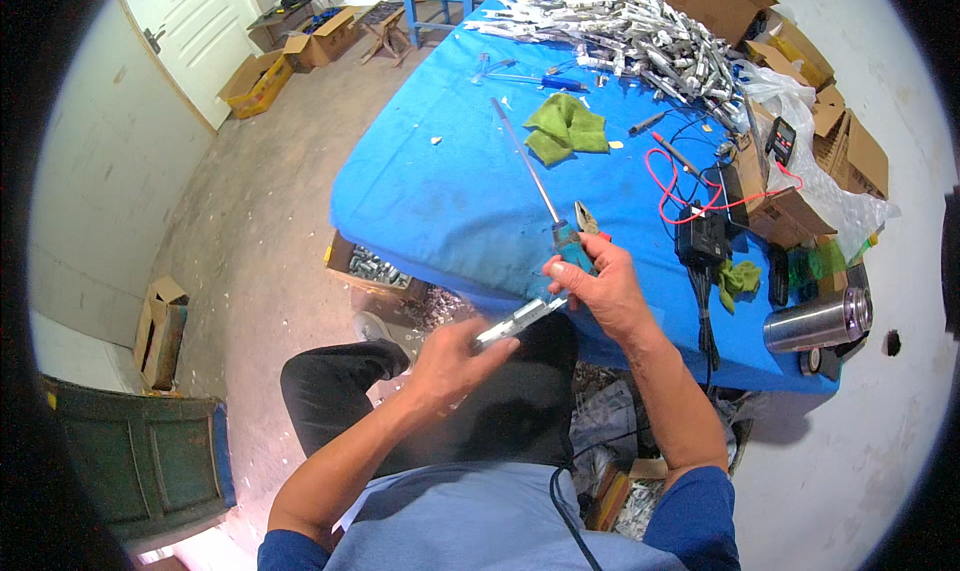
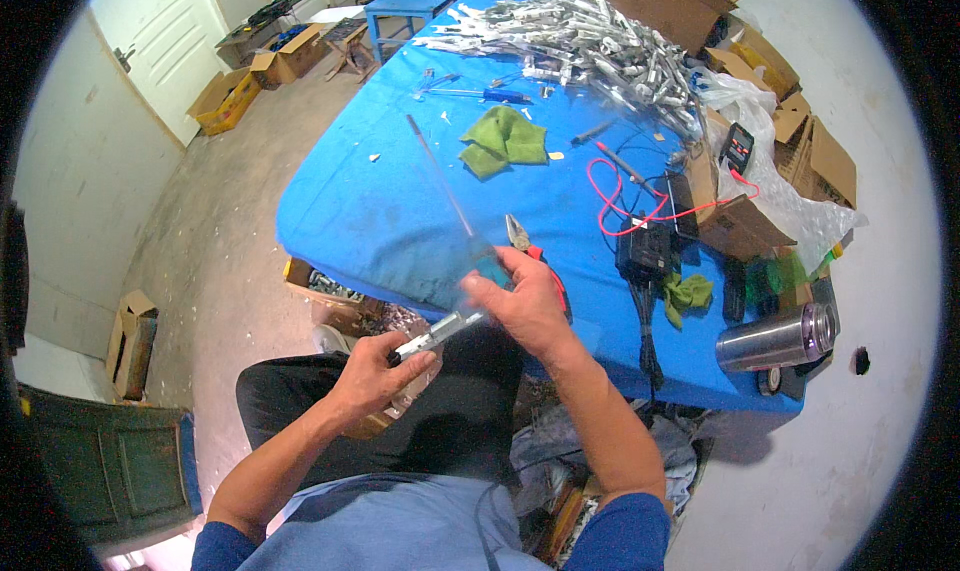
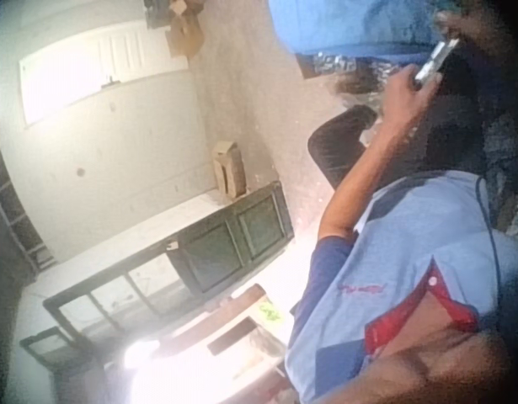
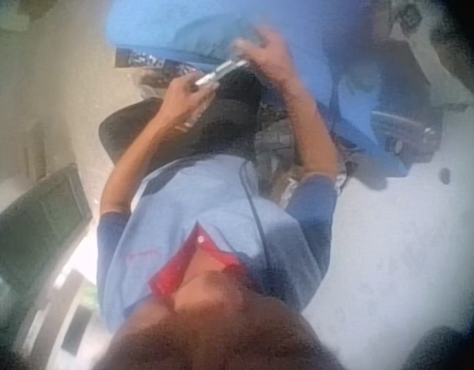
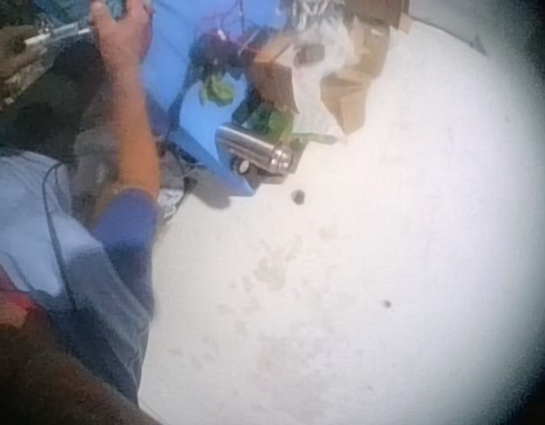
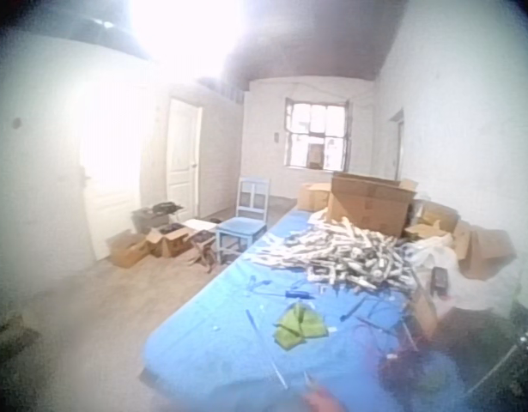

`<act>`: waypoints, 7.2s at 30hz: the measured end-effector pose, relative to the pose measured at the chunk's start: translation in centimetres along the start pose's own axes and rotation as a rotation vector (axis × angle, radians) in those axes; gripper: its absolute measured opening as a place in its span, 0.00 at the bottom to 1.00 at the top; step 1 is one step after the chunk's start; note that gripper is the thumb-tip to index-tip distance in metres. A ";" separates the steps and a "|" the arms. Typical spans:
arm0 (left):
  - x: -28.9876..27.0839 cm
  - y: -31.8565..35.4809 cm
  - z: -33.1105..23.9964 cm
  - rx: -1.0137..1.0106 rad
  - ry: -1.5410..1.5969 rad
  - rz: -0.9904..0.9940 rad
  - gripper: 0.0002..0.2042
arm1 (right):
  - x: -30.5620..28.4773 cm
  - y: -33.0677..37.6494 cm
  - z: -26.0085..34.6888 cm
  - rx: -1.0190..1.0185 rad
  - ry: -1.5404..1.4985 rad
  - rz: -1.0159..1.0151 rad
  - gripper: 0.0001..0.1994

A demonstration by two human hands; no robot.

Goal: The person holds a metal component and uses a screwdriver to tighten a screw, then turns the object over and uses pliers to tighten another section.

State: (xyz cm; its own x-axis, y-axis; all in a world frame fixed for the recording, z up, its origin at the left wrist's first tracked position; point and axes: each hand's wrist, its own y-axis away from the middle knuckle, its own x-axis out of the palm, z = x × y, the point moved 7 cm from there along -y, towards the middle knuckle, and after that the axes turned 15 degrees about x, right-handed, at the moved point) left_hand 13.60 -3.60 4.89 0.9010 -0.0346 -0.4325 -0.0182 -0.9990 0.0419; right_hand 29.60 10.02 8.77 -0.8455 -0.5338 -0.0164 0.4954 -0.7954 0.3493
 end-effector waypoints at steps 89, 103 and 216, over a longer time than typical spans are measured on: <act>-7.8 -12.8 0.8 0.368 -0.593 -0.401 0.14 | 2.4 -5.5 0.5 -0.255 0.620 -0.446 0.20; -7.8 -10.9 1.2 0.621 -0.492 -0.312 0.09 | 1.9 -7.4 3.1 -0.331 0.798 -0.554 0.16; -6.6 -8.2 1.1 0.627 -0.543 -0.411 0.10 | -1.8 4.9 -3.4 0.703 0.037 0.143 0.19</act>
State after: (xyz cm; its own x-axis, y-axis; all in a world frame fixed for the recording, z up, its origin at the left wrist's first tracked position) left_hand 7.29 4.79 6.40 0.5649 0.4754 -0.6744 -0.1157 -0.7637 -0.6352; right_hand 34.21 6.09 7.33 -0.7686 -0.6380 0.0472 0.3442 -0.3502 0.8711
